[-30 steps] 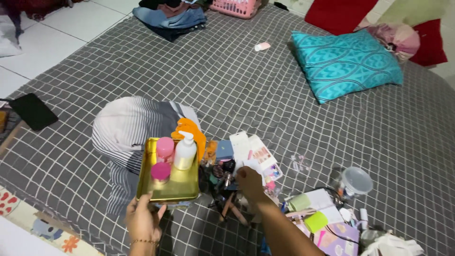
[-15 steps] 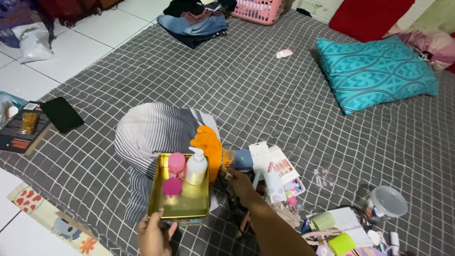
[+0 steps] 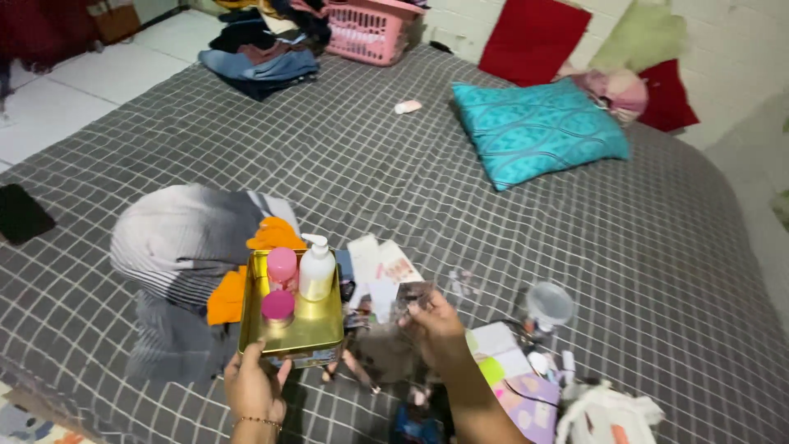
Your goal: The person removes a small pink item from a blue drawer and then sorts various personal items on a bed, including cosmetics, bottles, and small containers. They place several items into a gold tin and a white bag, arranging them on the bed surface.
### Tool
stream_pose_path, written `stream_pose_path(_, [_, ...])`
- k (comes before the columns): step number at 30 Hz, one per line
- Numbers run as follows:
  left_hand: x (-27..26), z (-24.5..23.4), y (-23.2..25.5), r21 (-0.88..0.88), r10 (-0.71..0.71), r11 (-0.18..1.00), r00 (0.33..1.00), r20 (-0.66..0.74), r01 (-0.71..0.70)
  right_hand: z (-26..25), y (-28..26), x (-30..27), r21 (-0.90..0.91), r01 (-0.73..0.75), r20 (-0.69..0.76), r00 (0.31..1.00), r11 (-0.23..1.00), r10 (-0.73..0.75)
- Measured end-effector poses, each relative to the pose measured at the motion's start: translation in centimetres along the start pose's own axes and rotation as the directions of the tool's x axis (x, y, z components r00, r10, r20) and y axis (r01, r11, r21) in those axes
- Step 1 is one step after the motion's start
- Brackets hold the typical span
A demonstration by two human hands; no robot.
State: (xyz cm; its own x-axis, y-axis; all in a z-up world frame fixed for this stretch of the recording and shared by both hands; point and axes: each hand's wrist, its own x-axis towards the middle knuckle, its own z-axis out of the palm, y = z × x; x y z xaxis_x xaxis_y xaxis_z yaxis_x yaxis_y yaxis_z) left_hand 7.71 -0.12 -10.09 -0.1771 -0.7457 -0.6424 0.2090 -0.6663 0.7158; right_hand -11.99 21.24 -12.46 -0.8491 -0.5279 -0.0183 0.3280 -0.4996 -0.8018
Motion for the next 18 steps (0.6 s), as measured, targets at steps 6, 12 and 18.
stream_pose_path(6, [-3.0, 0.9, -3.0, 0.052, 0.009, 0.999, 0.995, 0.097, -0.014, -8.1, -5.7, -1.2, -0.481, 0.498, 0.340, 0.865, 0.721, -0.370])
stream_pose_path(12, [-2.2, 0.0, -2.9, 0.076, -0.001, 0.997, 0.997, 0.079, -0.005, -4.6, -6.3, -3.3, -0.373, 0.305, -0.088, 0.928, 0.876, -0.361])
stream_pose_path(18, [1.7, -3.9, -1.2, 0.030, -0.030, 0.999, 0.999, -0.023, 0.031, -2.1, 2.1, -4.6, -0.589, 0.038, -0.228, 0.950, 0.807, -0.212])
